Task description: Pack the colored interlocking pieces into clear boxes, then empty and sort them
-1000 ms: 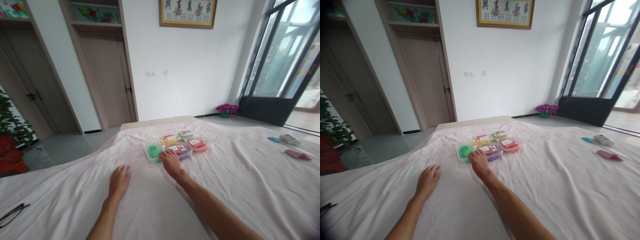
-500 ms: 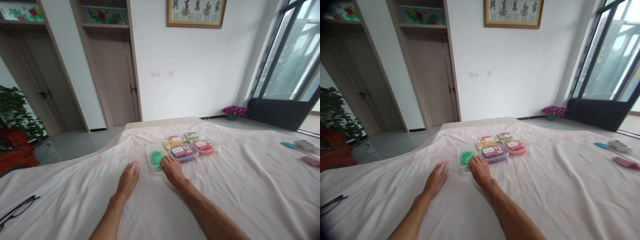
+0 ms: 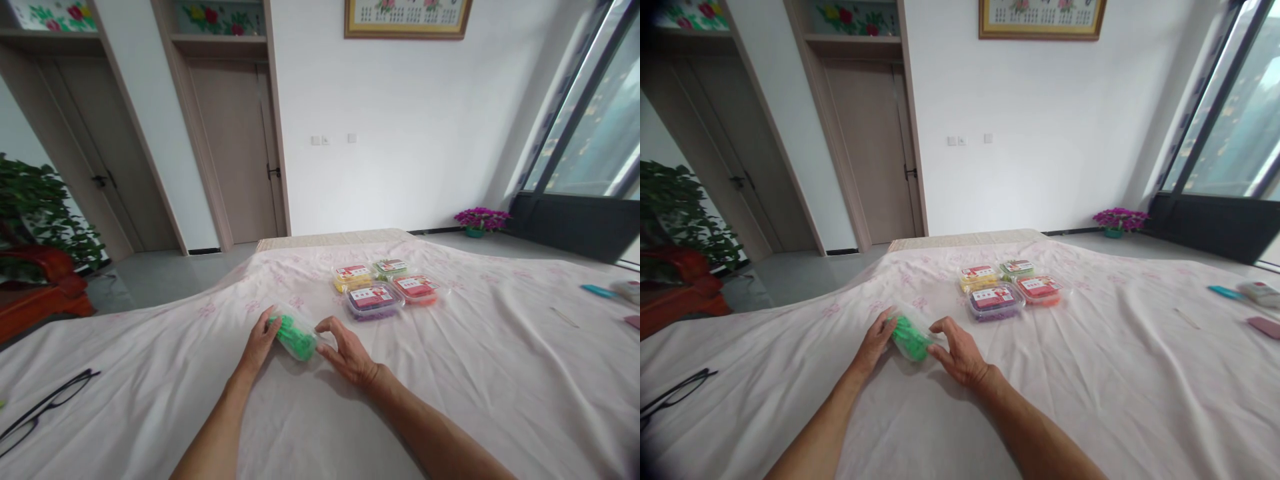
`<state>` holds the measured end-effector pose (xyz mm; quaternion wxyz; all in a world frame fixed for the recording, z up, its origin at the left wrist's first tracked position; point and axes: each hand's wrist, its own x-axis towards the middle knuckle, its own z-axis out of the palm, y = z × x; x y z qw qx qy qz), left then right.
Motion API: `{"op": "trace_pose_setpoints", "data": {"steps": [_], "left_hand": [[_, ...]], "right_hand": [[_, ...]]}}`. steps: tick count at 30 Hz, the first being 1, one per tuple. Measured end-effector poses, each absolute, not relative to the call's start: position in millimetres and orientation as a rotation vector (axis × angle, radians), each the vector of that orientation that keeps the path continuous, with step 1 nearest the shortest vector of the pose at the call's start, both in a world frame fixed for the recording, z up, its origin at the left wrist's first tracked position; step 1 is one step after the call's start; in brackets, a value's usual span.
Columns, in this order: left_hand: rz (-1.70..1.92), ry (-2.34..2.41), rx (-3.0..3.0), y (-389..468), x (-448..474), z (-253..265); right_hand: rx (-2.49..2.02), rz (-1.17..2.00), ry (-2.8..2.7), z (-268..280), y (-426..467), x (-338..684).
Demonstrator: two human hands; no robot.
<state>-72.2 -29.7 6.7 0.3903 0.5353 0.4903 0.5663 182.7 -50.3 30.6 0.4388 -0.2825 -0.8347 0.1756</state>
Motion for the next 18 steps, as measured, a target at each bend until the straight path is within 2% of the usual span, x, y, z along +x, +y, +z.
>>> {"op": "trace_pose_setpoints", "data": {"steps": [8,18], "left_hand": [[1.461,1.241,1.379,-29,-66,4],[1.477,1.214,1.411,-35,-60,11]], "right_hand": [[-0.865,0.443,-2.007,46,-63,174],[-0.850,0.560,-2.026,55,-66,180]]}}
